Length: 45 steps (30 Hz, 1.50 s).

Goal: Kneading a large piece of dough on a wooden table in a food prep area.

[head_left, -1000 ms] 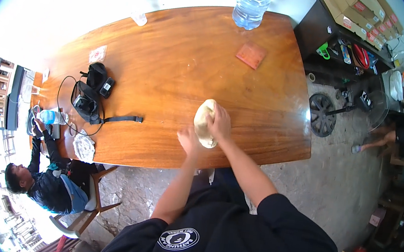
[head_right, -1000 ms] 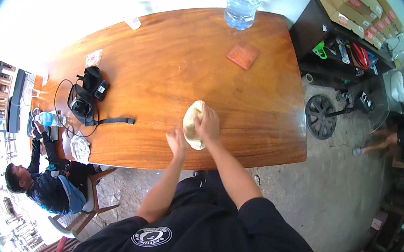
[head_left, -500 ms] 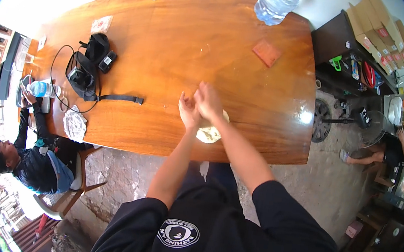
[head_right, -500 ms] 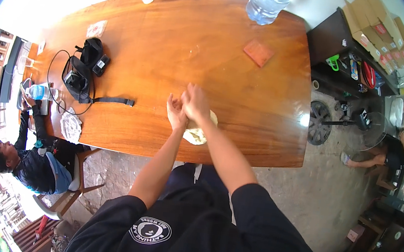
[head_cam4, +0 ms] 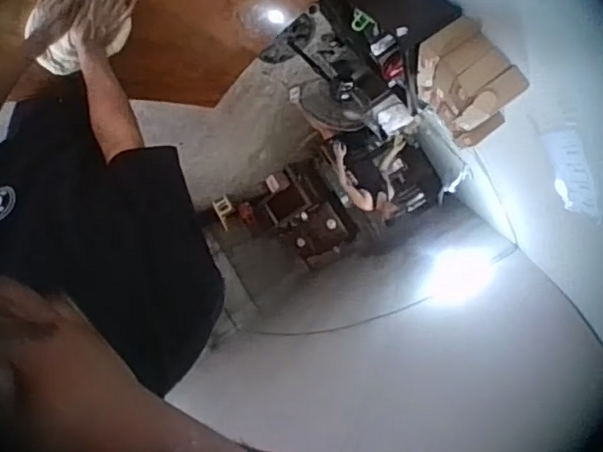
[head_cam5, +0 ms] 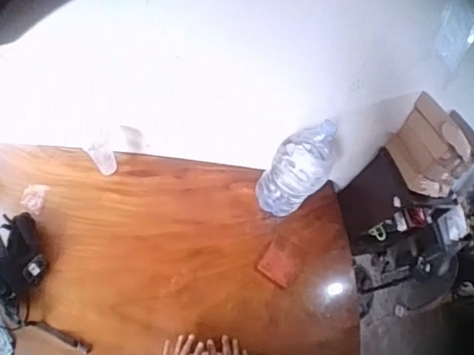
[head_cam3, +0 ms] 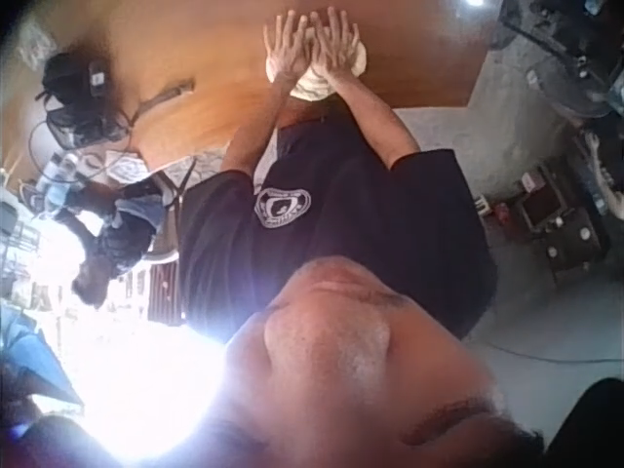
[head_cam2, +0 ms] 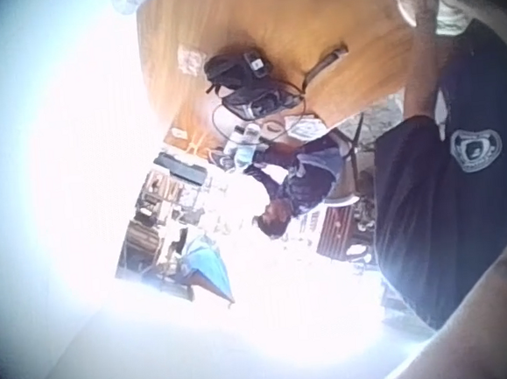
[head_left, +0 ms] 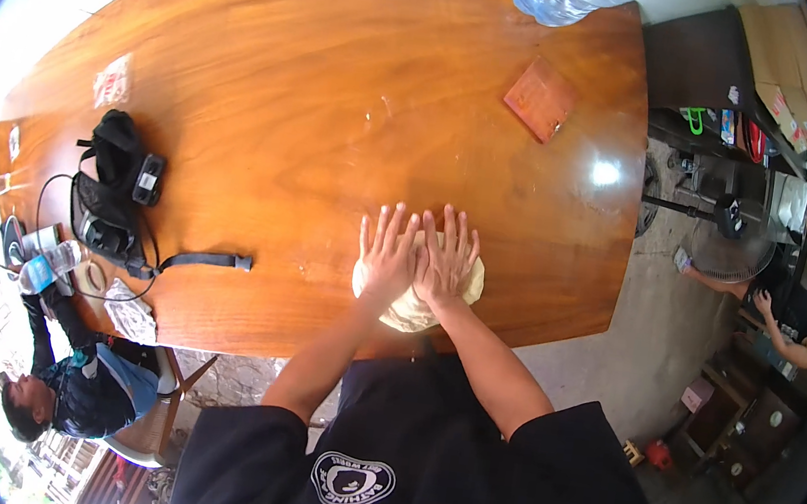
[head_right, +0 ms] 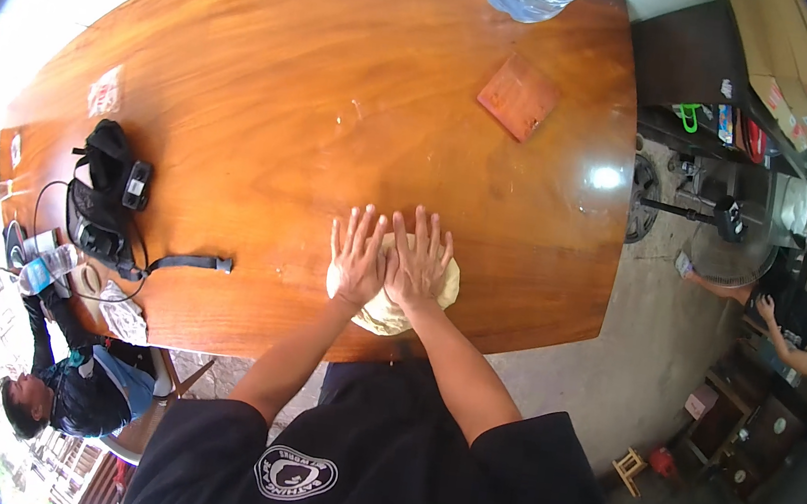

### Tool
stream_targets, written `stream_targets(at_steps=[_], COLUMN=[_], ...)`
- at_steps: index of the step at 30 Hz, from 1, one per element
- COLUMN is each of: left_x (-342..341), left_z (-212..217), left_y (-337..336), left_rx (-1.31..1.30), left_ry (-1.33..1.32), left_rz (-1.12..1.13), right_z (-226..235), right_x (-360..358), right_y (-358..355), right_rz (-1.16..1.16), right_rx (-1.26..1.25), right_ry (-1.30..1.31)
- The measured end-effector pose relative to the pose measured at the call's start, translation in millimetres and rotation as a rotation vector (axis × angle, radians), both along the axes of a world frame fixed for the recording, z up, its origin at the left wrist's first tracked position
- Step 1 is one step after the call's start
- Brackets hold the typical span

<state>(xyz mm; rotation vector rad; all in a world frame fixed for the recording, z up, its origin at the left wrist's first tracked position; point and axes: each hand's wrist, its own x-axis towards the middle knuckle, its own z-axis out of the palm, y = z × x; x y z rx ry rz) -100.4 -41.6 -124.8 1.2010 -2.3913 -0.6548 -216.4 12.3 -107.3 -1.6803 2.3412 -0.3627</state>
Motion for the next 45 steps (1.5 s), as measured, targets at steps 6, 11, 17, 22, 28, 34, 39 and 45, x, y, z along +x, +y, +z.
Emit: stream_targets(at_steps=[6, 11, 17, 22, 28, 34, 39, 45], left_x=[-37, -46, 5, 27, 4, -40, 16, 56], left_z=[11, -8, 55, 51, 57, 13, 23, 22], left_y=[-89, -68, 36, 63, -45, -56, 6, 69], left_rx=[-0.079, 0.245, 0.506, 0.809, 0.467, 0.715, 0.847, 0.13], left_ry=[-0.058, 0.186, 0.369, 0.516, 0.298, 0.295, 0.756, 0.181], left_rz=[0.11, 0.08, 0.216, 0.451, 0.313, 0.205, 0.759, 0.186], right_z=[12, -46, -3, -5, 51, 24, 12, 17], right_x=[-24, -104, -98, -1, 55, -76, 47, 81], right_y=[-101, -92, 0, 24, 42, -62, -9, 88], right_rz=[-0.154, -0.063, -0.49, -0.371, 0.311, -0.332, -0.033, 0.096], right_rx=[-0.092, -0.157, -0.448, -0.312, 0.059, -0.148, -0.122, -0.109], right_ry=[0.036, -0.654, -1.084, -0.393, -0.222, -0.739, -0.292, -0.019])
